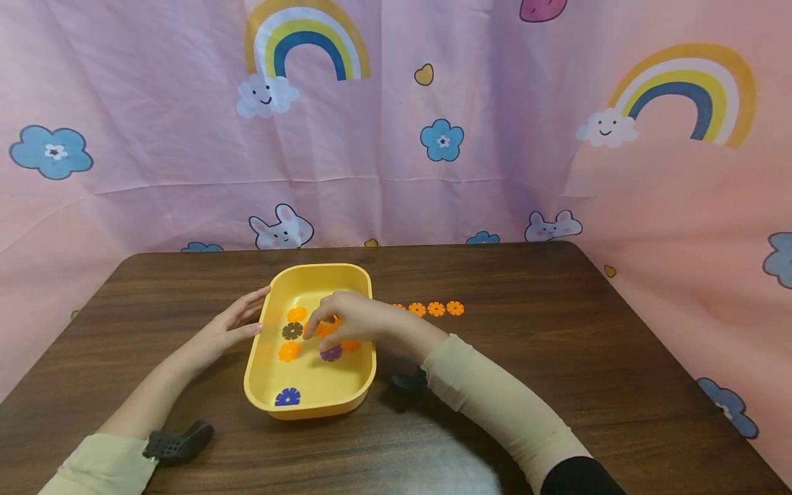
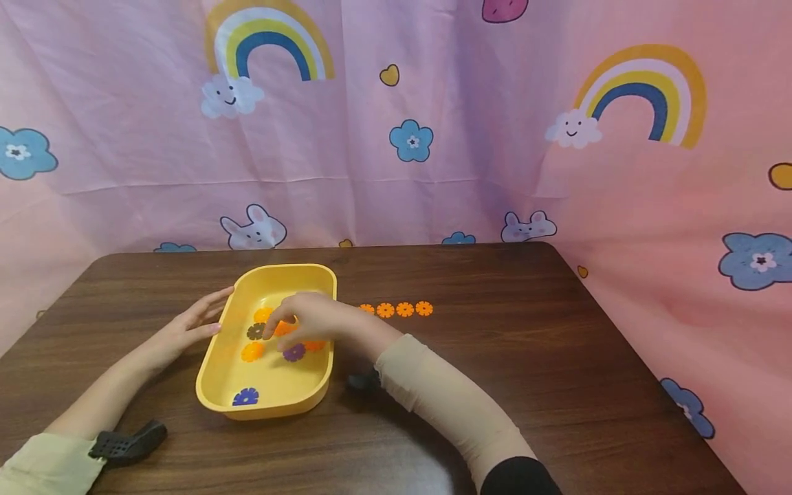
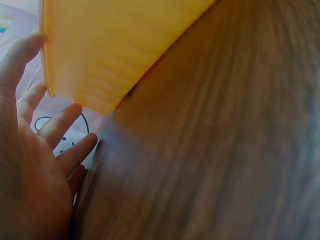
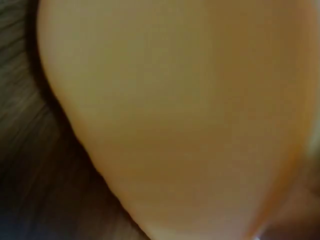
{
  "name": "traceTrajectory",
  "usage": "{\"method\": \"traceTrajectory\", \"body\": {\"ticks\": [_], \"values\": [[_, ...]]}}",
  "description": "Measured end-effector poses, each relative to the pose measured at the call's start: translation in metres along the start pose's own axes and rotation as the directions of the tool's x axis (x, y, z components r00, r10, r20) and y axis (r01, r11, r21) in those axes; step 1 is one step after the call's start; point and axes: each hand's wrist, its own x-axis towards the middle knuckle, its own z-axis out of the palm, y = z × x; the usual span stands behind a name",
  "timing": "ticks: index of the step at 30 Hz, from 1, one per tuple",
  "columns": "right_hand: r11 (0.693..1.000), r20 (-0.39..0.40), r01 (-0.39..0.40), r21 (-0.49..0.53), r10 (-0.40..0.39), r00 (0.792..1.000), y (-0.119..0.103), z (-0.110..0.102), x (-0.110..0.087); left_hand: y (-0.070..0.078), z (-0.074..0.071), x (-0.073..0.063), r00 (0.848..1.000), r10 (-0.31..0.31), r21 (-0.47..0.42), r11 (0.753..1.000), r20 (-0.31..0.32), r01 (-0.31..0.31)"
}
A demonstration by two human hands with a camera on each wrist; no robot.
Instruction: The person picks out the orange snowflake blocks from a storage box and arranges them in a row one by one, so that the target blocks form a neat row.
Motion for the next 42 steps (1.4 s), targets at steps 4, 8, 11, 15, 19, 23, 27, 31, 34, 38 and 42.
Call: {"method": "traceTrajectory", "body": {"ticks": [4,8,11,15,19,23,27,31,34,38,42], "values": [[0.998,0.049,-0.053,0.014,0.052,0.997,0.002,0.006,0.014,-0.001,0.001,0.000,1.000,0.012,0.010,1.000,0.001,-0.012],[0.996,0.079,-0.067,0.059,0.062,0.995,0.002,0.011,0.026,-0.002,0.001,-0.001,1.000,0.026,0.014,1.000,0.003,-0.026],[0.993,0.101,-0.078,0.092,0.069,0.993,0.003,0.014,0.031,-0.002,0.001,-0.002,1.000,0.031,0.006,1.000,0.006,-0.031],[0.991,0.118,-0.101,0.084,0.090,0.989,0.005,0.017,0.036,0.000,0.002,-0.002,0.999,0.035,0.001,0.999,0.009,-0.035],[0.996,0.117,-0.080,0.040,0.074,0.990,0.008,0.022,0.041,0.001,0.003,-0.001,0.999,0.037,0.001,0.999,0.010,-0.037],[0.998,0.119,-0.057,0.005,0.056,0.991,0.008,0.025,0.047,0.001,0.002,0.000,1.000,0.027,0.031,0.999,0.005,-0.027],[0.997,0.124,-0.071,-0.006,0.071,0.990,0.006,0.027,0.052,-0.001,0.000,0.001,1.000,0.017,0.054,0.998,-0.002,-0.016],[0.993,0.147,-0.108,-0.038,0.112,0.983,0.006,0.028,0.054,-0.002,0.000,0.001,1.000,0.026,0.040,0.999,0.006,-0.026],[0.988,0.160,-0.122,-0.090,0.135,0.978,0.006,0.029,0.054,-0.003,0.000,0.002,0.999,0.030,0.035,0.999,0.016,-0.030],[0.983,0.155,-0.119,-0.136,0.140,0.978,0.006,0.029,0.054,-0.002,0.000,0.003,0.999,0.028,0.042,0.999,0.022,-0.029],[0.980,0.150,-0.125,-0.154,0.148,0.978,0.004,0.029,0.054,-0.001,-0.001,0.003,0.999,0.033,0.047,0.998,0.021,-0.034]]}}
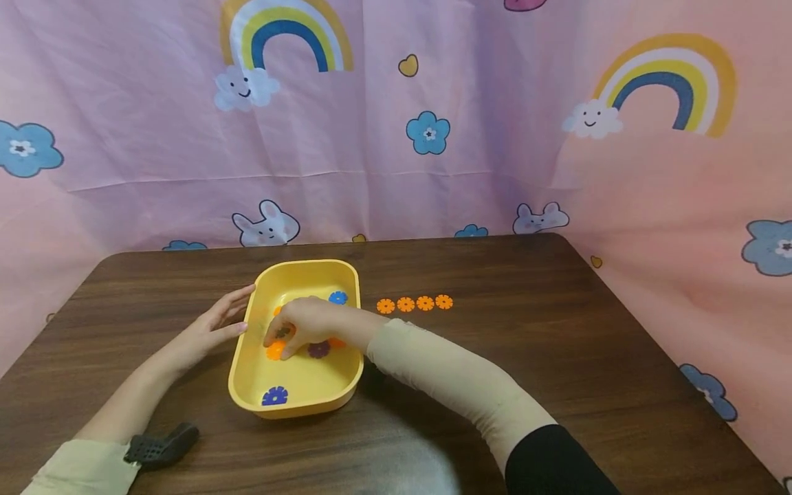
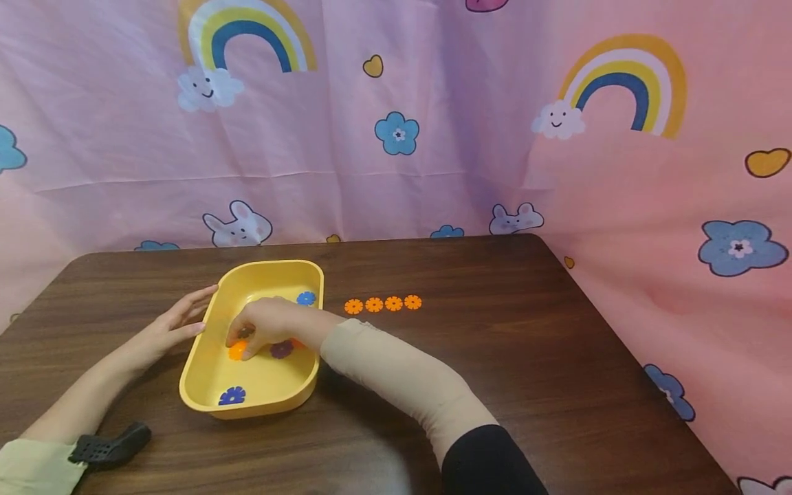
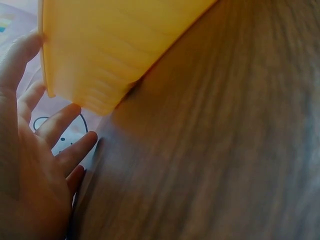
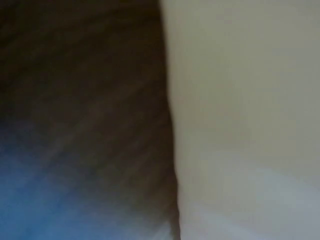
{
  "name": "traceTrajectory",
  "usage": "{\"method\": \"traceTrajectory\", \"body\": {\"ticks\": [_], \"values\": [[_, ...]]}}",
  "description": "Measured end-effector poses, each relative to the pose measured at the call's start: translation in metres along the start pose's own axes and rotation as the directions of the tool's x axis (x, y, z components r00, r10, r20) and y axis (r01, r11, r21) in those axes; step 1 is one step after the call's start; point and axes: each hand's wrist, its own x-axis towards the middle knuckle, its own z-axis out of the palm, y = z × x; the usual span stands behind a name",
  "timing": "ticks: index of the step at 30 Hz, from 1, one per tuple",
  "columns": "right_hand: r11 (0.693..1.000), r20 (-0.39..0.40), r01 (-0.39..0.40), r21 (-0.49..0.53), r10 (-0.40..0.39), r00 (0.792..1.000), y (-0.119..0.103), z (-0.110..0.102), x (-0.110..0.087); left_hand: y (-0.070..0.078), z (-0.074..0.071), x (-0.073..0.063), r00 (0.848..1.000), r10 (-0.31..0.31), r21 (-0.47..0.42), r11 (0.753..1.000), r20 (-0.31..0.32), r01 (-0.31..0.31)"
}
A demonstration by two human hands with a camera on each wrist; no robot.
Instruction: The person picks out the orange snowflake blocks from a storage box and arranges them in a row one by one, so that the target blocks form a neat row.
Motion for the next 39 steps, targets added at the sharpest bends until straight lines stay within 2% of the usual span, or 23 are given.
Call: {"method": "traceTrajectory", "body": {"ticks": [7,15,21,26,34,39], "values": [[0.997,-0.007,-0.059,-0.041,0.059,0.998,-0.0015,-0.0002,0.0010,0.0005,0.0004,-0.0002,1.000,-0.013,-0.028,1.000,-0.001,0.013],[0.997,-0.033,-0.066,-0.026,0.065,0.997,0.0004,0.0017,0.0019,0.0005,0.0005,-0.0010,1.000,-0.031,-0.014,0.999,-0.001,0.031],[0.999,-0.073,-0.034,-0.027,0.032,0.997,0.0016,-0.0007,-0.0009,-0.0002,-0.0003,-0.0003,0.999,-0.037,-0.006,0.999,-0.010,0.037],[0.999,-0.089,-0.022,-0.039,0.019,0.996,0.0014,-0.0035,-0.0020,0.0009,-0.0006,-0.0008,1.000,-0.018,-0.022,1.000,-0.012,0.018],[0.997,-0.104,-0.018,0.081,0.026,0.994,0.0051,-0.0067,-0.0042,-0.0005,-0.0007,-0.0002,1.000,-0.012,-0.044,0.999,-0.013,0.011],[0.997,-0.119,0.012,0.080,-0.002,0.993,0.0064,-0.0075,-0.0074,-0.0009,-0.0001,-0.0002,1.000,-0.016,-0.059,0.998,-0.012,0.016]]}}
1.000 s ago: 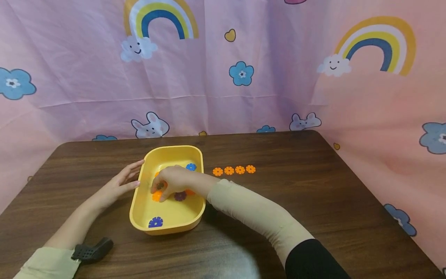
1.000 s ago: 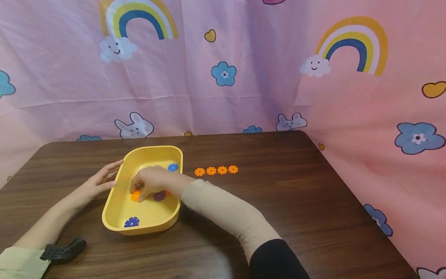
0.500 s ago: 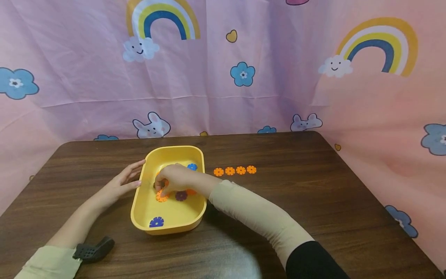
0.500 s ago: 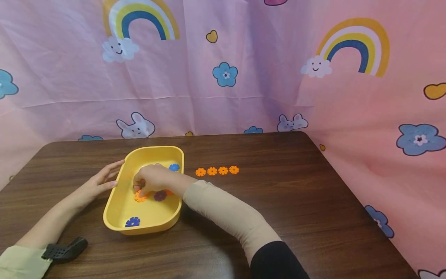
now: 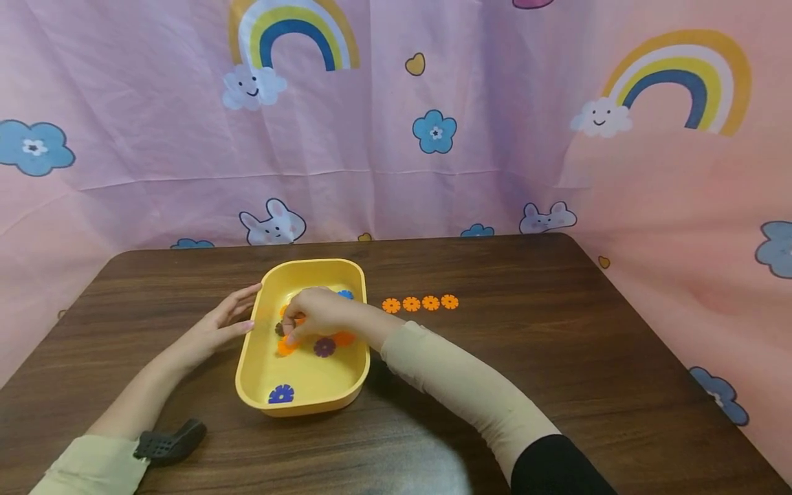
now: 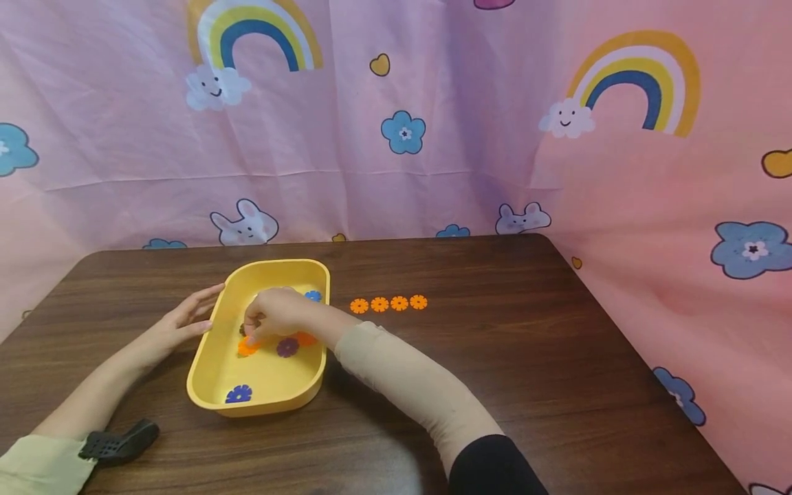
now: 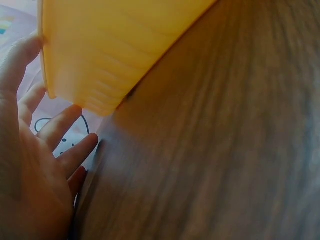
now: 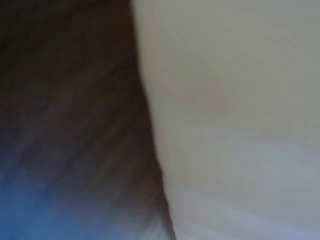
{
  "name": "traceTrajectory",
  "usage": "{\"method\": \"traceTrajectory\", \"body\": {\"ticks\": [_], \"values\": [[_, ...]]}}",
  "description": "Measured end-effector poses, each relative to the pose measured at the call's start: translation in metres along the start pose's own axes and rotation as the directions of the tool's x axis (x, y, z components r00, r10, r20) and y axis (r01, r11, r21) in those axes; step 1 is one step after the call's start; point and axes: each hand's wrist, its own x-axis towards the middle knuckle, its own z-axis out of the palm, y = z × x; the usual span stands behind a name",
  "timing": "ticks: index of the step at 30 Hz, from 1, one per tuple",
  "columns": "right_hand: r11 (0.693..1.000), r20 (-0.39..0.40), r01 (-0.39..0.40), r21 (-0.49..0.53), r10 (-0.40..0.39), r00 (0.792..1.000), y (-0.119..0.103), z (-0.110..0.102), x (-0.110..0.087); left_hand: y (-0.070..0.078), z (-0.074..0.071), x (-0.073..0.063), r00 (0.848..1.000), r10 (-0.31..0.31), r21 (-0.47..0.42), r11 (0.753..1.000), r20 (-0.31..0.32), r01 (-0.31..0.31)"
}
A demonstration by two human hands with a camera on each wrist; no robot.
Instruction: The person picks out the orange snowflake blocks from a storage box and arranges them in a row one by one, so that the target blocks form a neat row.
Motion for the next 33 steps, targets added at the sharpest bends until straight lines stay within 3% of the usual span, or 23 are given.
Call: {"method": "traceTrajectory", "body": {"ticks": [8,12,21,29,33], "values": [[0.997,-0.115,0.000,-0.074,-0.009,0.993,-0.003,-0.008,-0.013,0.000,0.000,0.000,1.000,-0.005,0.005,1.000,0.004,0.005],[1.000,-0.180,-0.005,-0.030,0.000,0.984,-0.003,-0.013,-0.020,0.000,0.000,-0.001,1.000,0.003,0.000,1.000,0.001,-0.003],[0.984,-0.357,0.087,0.152,-0.028,0.934,-0.001,-0.025,-0.043,0.003,0.000,0.000,1.000,0.009,0.002,1.000,-0.005,-0.009],[0.972,-0.455,0.049,0.230,0.063,0.888,0.007,-0.032,-0.072,0.005,0.001,-0.001,1.000,0.003,-0.006,1.000,-0.007,-0.003],[0.973,-0.482,0.056,0.223,0.061,0.874,0.017,-0.031,-0.086,0.003,0.001,-0.001,1.000,-0.007,-0.003,1.000,-0.006,0.007]]}}
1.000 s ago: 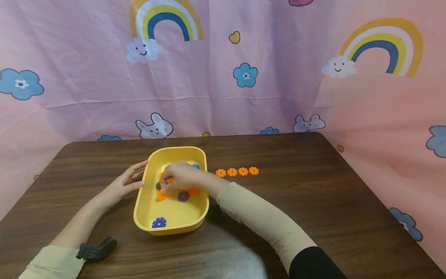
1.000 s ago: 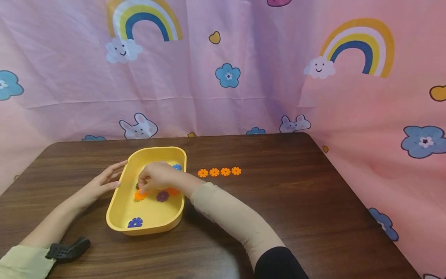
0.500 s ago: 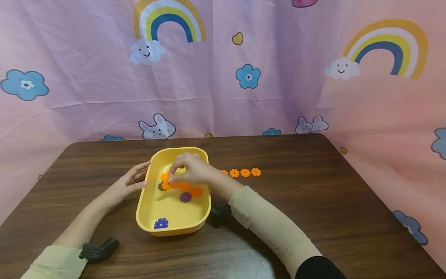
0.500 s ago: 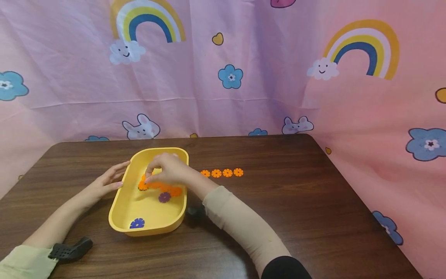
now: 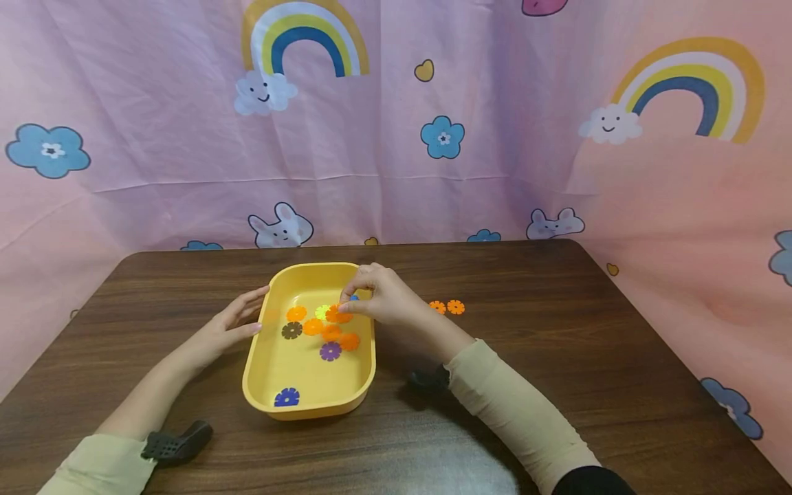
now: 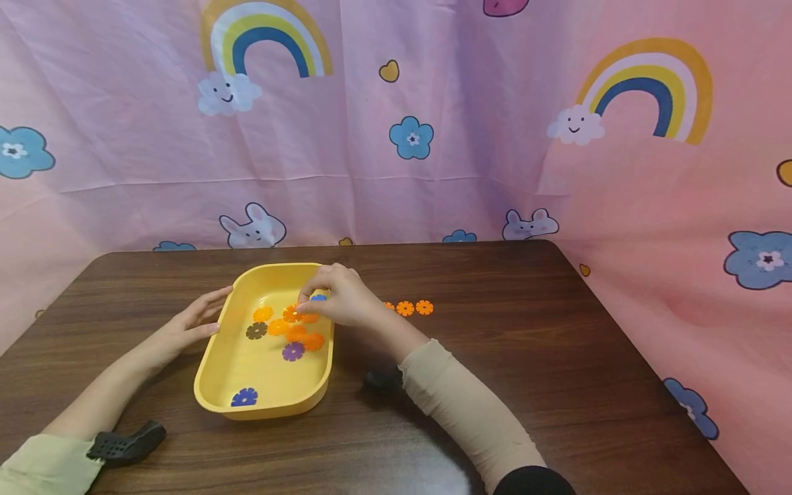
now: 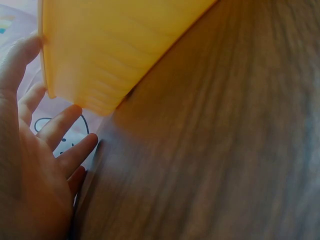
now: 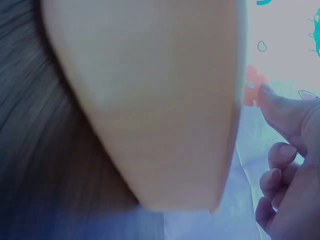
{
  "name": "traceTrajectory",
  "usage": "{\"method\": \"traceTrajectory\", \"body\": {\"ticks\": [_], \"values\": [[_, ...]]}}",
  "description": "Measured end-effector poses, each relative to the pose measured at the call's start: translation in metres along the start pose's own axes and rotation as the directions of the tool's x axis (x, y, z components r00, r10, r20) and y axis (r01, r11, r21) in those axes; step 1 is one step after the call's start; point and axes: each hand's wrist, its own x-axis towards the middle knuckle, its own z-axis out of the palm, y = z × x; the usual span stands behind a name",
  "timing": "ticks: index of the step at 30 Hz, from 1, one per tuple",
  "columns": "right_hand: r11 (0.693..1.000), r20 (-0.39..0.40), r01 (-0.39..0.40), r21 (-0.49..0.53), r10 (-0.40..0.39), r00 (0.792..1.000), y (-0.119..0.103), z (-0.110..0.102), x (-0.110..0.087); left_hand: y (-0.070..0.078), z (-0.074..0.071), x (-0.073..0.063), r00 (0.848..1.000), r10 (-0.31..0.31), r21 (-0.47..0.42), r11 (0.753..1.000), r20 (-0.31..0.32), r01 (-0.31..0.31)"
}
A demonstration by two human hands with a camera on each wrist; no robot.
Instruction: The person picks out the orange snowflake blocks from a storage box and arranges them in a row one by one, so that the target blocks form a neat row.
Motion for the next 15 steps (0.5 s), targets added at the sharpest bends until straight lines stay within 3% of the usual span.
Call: {"method": "traceTrajectory", "body": {"ticks": [8,15], "values": [[0.999,-0.055,0.020,-0.036,-0.022,0.998,0.013,-0.017,-0.025,-0.002,0.000,-0.001,1.000,-0.012,0.029,1.000,-0.003,0.013],[1.000,-0.075,-0.011,-0.023,0.010,0.997,0.024,-0.032,-0.045,-0.001,-0.001,0.000,1.000,0.013,-0.010,1.000,-0.002,-0.013]]}}
